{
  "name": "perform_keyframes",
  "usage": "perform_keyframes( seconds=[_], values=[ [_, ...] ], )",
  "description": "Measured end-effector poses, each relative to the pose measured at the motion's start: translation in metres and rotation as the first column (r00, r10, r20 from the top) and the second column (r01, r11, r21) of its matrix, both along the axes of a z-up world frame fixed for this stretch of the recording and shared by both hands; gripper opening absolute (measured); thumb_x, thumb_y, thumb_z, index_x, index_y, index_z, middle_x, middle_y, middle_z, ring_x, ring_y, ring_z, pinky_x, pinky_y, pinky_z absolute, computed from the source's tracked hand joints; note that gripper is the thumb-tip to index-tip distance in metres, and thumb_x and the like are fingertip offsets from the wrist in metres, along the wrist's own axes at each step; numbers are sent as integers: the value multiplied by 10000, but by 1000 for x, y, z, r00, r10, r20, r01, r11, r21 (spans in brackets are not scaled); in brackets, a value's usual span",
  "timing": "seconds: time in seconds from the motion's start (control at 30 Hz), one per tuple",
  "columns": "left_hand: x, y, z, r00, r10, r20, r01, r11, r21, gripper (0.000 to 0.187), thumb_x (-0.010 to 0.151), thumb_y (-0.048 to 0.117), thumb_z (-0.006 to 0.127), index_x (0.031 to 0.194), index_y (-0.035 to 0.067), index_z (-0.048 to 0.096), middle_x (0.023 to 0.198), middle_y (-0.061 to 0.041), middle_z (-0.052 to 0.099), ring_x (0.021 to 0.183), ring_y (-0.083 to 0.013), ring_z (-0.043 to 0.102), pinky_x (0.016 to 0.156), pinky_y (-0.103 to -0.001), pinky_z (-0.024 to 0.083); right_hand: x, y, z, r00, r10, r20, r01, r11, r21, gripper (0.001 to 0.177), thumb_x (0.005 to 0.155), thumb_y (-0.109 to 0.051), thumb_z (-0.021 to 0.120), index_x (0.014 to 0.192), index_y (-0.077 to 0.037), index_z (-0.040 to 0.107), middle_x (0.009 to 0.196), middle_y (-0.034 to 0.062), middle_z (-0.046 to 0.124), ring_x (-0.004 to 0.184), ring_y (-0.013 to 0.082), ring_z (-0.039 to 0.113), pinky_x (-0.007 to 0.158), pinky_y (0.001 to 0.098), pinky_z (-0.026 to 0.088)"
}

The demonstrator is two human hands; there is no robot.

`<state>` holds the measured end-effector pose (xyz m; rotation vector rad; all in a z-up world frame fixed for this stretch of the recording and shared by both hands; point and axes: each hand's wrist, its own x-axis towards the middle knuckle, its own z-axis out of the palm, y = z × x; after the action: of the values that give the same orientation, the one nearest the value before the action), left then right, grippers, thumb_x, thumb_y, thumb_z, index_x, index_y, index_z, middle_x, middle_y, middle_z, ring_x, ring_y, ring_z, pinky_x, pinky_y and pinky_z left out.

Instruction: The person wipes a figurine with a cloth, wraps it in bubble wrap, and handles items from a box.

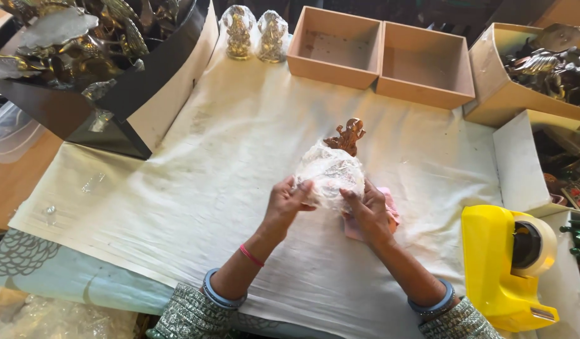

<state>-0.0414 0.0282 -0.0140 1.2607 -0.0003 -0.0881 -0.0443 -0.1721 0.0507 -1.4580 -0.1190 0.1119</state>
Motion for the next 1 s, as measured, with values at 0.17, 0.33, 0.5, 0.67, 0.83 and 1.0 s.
perform_keyframes(
  seconds=[0.17, 0.33, 0.5, 0.67, 0.83, 1.0],
  values=[
    [1, 30, 44, 986, 141, -88, -160, 945, -286, 230, 977, 129, 512, 1176, 59, 604, 964, -108, 738, 823, -205, 737, 767, -410, 642, 16, -15, -42, 999, 14, -47, -11, 998, 63, 221, 975, -142, 679, 1149, -7, 663, 819, -10, 673, 615, 38, 552, 519, 222, 447],
    [3, 32, 49, 886, 175, -430, -389, 785, -482, 134, 1004, 126, 403, 1055, 89, 522, 819, -26, 716, 761, -200, 716, 764, -465, 649, 17, -20, -56, 999, 30, -37, -33, 994, -101, 154, 979, -136, 642, 1043, -23, 724, 748, -56, 627, 597, 12, 471, 499, 209, 368],
    [4, 37, 28, 906, 274, -322, -409, 758, -507, 144, 1067, 159, 423, 1038, 85, 543, 627, 30, 474, 594, -95, 577, 732, -461, 672, 14, -24, -56, 933, 178, 313, -52, 927, -372, 164, 988, -117, 700, 864, -20, 654, 719, -79, 524, 666, -6, 422, 548, 202, 352],
    [13, 49, -6, 916, 347, -202, -396, 696, -599, 192, 1088, 98, 436, 1155, 14, 594, 708, 40, 531, 585, -40, 528, 660, -387, 653, 13, -25, -44, 960, 202, 194, -109, 907, -407, 271, 967, -163, 726, 761, -36, 603, 660, -88, 439, 605, 8, 346, 500, 233, 278],
    [-2, 45, 64, 852, 452, -263, -522, 756, -394, 265, 1010, 79, 399, 1187, 17, 588, 828, -52, 687, 692, -141, 713, 591, -372, 633, 16, -27, -30, 952, 290, 101, -240, 907, -347, 340, 994, -207, 714, 721, -49, 588, 664, -108, 418, 607, -7, 342, 487, 239, 268],
    [-6, 48, 85, 894, 448, -8, -441, 877, -194, 257, 1002, 52, 435, 1142, -32, 634, 894, -100, 715, 692, -147, 736, 582, -315, 660, 12, -19, 9, 904, 202, -378, -326, 897, -299, 330, 967, -327, 619, 762, -74, 671, 534, -7, 529, 392, 78, 402, 344, 274, 278]
  ],
)
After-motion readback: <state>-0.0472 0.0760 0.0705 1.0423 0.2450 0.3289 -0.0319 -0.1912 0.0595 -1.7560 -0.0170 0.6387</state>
